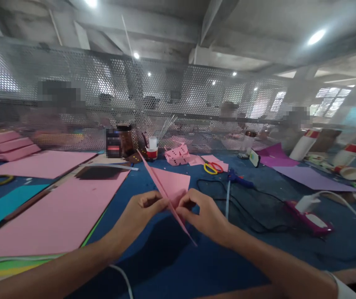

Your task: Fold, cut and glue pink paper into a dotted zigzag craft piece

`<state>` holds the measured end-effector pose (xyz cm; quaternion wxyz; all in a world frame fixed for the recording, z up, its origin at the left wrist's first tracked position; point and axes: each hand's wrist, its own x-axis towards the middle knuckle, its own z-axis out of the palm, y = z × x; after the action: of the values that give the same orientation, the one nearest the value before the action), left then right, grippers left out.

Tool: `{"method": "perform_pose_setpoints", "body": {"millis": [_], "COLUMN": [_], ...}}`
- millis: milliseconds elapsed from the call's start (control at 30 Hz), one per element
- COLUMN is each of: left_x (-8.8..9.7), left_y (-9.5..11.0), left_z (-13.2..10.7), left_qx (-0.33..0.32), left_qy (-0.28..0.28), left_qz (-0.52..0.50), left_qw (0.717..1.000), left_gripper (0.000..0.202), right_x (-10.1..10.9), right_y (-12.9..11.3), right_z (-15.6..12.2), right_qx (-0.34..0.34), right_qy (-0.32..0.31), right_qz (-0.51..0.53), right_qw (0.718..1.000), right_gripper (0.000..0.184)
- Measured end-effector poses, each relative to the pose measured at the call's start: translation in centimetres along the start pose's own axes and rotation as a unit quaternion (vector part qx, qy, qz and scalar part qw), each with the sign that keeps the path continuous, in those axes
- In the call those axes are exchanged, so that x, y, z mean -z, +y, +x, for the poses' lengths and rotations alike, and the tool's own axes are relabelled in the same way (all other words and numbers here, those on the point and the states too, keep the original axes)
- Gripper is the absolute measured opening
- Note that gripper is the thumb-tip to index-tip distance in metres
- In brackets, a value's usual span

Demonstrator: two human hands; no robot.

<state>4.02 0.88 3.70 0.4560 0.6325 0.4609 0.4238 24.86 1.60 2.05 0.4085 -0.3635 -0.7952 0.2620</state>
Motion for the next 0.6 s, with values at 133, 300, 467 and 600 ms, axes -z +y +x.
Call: {"method": "perform_pose_setpoints", "body": {"millis": [133, 300, 467, 600], "left_x": [0.8, 1.3, 0.1, -0.5], "left_y": [2.1, 2.8, 1.7, 1.3], "left_z": [1.0, 2.3, 2.7, 2.9], "left_qx": [-0.002, 0.013, 0.005, 0.012], "left_qy": [-0.017, -0.094, -0.166, -0.176], "left_qz": [-0.054, 0.007, 0.123, 0.127], "left_qw": [0.998, 0.995, 0.978, 0.976], "left_gripper": [0.026, 0.033, 0.03, 0.028], "right_x": [2.1, 3.8, 2.9, 2.5], "right_y": [0.7, 0.9, 1.1, 2.0], "right_z": [1.2, 2.2, 2.0, 1.9], "right_qx": [0.03, -0.072, -0.144, -0.176], "right_qy": [0.135, 0.115, 0.038, 0.054], "right_qz": [-0.034, 0.076, 0.205, 0.244], "right_qw": [0.99, 0.988, 0.967, 0.952], "right_gripper": [0.007, 0.028, 0.042, 0.037]}}
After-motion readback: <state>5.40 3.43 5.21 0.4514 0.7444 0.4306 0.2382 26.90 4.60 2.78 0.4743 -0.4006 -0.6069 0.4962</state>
